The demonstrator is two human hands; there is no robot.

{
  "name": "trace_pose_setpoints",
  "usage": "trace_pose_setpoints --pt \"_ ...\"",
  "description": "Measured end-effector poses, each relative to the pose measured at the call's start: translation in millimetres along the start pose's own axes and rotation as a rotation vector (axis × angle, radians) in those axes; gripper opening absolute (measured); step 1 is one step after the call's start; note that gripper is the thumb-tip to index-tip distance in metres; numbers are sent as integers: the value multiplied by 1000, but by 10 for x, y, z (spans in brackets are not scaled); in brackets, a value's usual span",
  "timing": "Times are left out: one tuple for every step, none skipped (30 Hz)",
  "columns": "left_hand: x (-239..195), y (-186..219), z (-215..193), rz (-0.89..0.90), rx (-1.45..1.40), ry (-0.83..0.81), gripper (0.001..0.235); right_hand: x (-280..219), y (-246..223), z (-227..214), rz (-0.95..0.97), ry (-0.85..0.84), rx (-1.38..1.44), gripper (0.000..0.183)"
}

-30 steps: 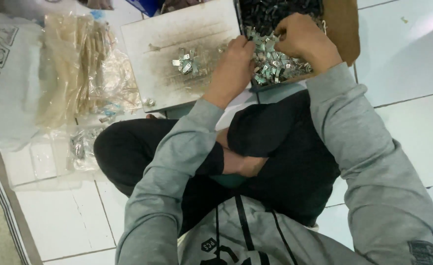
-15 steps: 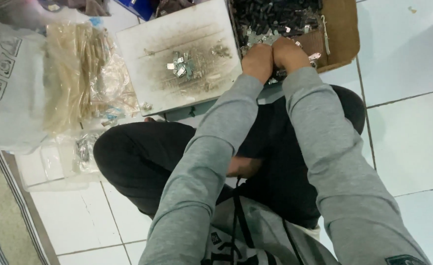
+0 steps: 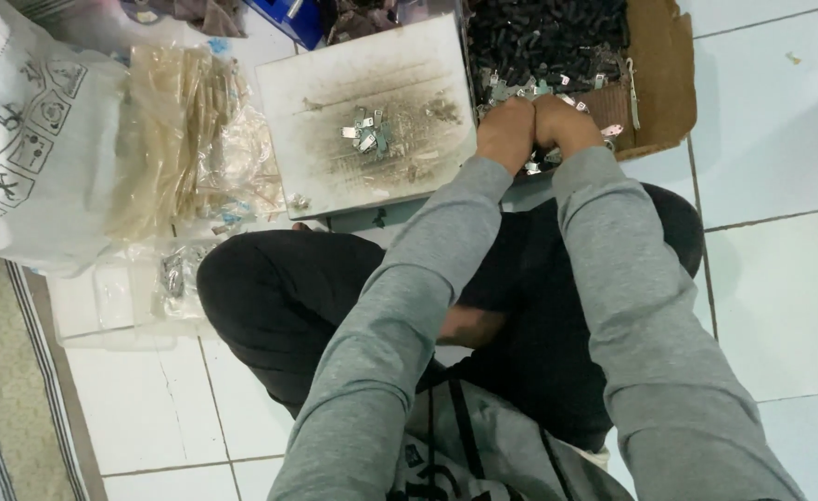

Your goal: The person is sorting and bagging small metal parts by picking them from a pile on a white board and placing them into a plastic bag.

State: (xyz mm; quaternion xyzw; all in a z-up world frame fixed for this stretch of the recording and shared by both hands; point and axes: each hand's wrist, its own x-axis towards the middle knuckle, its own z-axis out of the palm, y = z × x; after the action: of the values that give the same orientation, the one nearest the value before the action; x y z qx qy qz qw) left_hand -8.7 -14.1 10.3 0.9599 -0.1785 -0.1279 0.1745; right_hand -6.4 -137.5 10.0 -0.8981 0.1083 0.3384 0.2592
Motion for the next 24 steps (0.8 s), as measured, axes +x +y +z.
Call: trace_pose_setpoints --pt "-28 32 -79 0 2 4 20 -3 11 -25 -3 3 -1 35" --pt "-65 58 -155 38 -5 26 18 -8 21 -39 -23 32 -31 35" --pt "-101 82 -227 76 -11 47 16 -11 32 -51 -43 61 -61 36" --pt "-137 118 -322 71 -11 46 16 -73 17 -119 -46 56 -62 36" --pt "-172 150 -416 121 -55 117 17 -133 1 -185 -65 79 -37 38" --pt "-186 183 -519 174 -100 191 20 -182 -22 -272 -85 105 -13 40" --pt "-263 216 -688 171 -100 194 20 -334 -87 -344 -88 104 -16 40" --pt "-327 260 -859 168 -161 194 18 -484 -148 -436 -113 160 46 42" --pt "-394 303 -1031 167 -222 195 17 -633 -209 -527 -137 215 110 46" --pt "-451 266 -1171 161 -223 198 17 -773 -310 -578 -142 212 105 46" --pt "-510 228 -1311 176 -250 233 18 -913 -411 -626 -274 231 234 39" --pt "-587 190 -1443 186 -279 268 26 -1059 -510 -665 -406 244 362 33" --pt "-701 92 -1554 175 -281 270 26 -1095 -638 -622 -410 234 357 33" --pt "-778 -11 -1694 179 -339 331 24 -1115 -787 -607 -536 244 397 24" --pt "-859 -110 -1837 184 -397 392 23 -1140 -935 -595 -663 252 437 16" --pt "-895 -266 -1894 183 -392 396 23 -1100 -1094 -515 -670 251 438 16" --pt "-935 -427 -1953 197 -404 458 29 -1059 -1258 -431 -716 239 499 18" --pt "-996 -599 -2009 205 -419 521 35 -1027 -1432 -332 -762 220 557 20" --pt "-1055 -730 -2044 198 -417 527 35 -1064 -1577 -267 -768 213 554 20" --pt "-1099 -854 -2078 89 -472 490 35 -1096 -1716 -215 -784 251 523 14" --pt "-1144 -982 -2113 -19 -526 451 36 -1127 -1859 -160 -801 289 492 8" --pt "-1178 -1060 -2107 -31 -529 461 36 -1093 -1927 -94 -809 277 483 8" --pt "-1215 -1146 -2102 -52 -542 472 36 -1059 -2001 -22 -791 281 494 10" --pt "-1237 -1228 -2094 -68 -558 485 35 -1021 -2070 37 -774 290 500 11"
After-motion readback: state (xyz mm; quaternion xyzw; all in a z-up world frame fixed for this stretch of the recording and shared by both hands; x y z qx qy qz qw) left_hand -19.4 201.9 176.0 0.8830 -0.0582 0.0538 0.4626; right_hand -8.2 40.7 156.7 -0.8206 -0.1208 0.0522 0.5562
